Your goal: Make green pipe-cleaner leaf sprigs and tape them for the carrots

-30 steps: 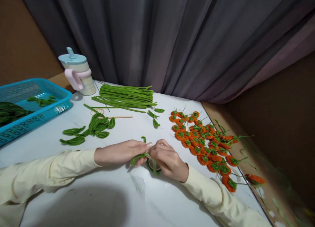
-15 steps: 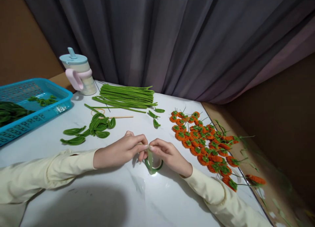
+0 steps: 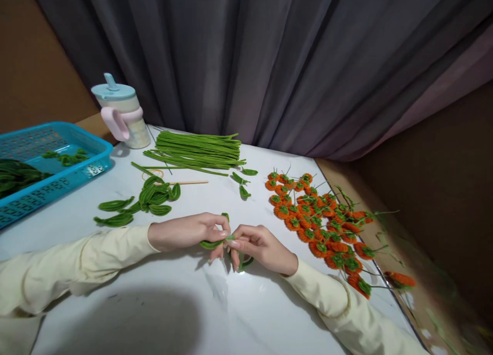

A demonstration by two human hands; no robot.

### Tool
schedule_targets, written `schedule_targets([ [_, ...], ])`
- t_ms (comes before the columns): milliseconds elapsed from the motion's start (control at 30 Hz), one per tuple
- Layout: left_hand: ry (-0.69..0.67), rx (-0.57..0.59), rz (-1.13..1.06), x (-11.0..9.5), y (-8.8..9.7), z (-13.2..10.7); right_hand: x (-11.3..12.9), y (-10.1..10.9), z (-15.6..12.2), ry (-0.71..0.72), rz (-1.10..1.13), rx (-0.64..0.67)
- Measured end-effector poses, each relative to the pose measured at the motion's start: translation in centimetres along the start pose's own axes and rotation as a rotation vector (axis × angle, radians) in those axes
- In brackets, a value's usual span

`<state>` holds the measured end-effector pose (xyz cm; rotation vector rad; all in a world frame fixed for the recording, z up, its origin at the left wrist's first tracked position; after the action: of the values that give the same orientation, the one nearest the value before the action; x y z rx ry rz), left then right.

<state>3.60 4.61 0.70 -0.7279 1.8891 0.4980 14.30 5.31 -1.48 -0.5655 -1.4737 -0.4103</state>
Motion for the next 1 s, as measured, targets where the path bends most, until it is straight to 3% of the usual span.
schedule_targets([
  [133, -0.025, -0.009, 0.168, -0.1, -0.1, 0.0, 0.2, -0.3, 0.0, 0.006, 0.049, 0.036],
  [333, -0.060, -0.016, 0.144, 0.4, -0.4, 0.2, 0.2, -0.4, -0.1, -0.007, 0.004, 0.085],
  [467, -0.070, -0.085, 0.196, 0.5, -0.3, 0.2, -0.1, -0.2, -0.1, -0.020, -0.035, 0.081],
  [633, -0.227, -0.199, 0.561, -0.4, -0.7, -0.2, -0.4, -0.5, -0.1, -0.053, -0.042, 0.101],
  [833, -0.438, -0.203, 1.011, -0.9, -2.6, -0.9, -0.3, -0.7, -0.2, -0.075, -0.015, 0.206],
  [1000, -0.553, -0.112, 1.142, -0.6, -4.4, -1.6, -0.2, -1.5, -0.6, -0.061, 0.013, 0.362],
])
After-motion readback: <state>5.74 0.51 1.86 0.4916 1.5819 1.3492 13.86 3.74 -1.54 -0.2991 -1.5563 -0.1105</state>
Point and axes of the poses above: each hand's wrist, its own z-axis towards the middle knuckle, its own y-axis out of the back of the hand, x = y × z, the point moved 6 cm from there along z, towards the middle knuckle, and after that the axes turned 3 degrees about y, right-handed, at the moved point
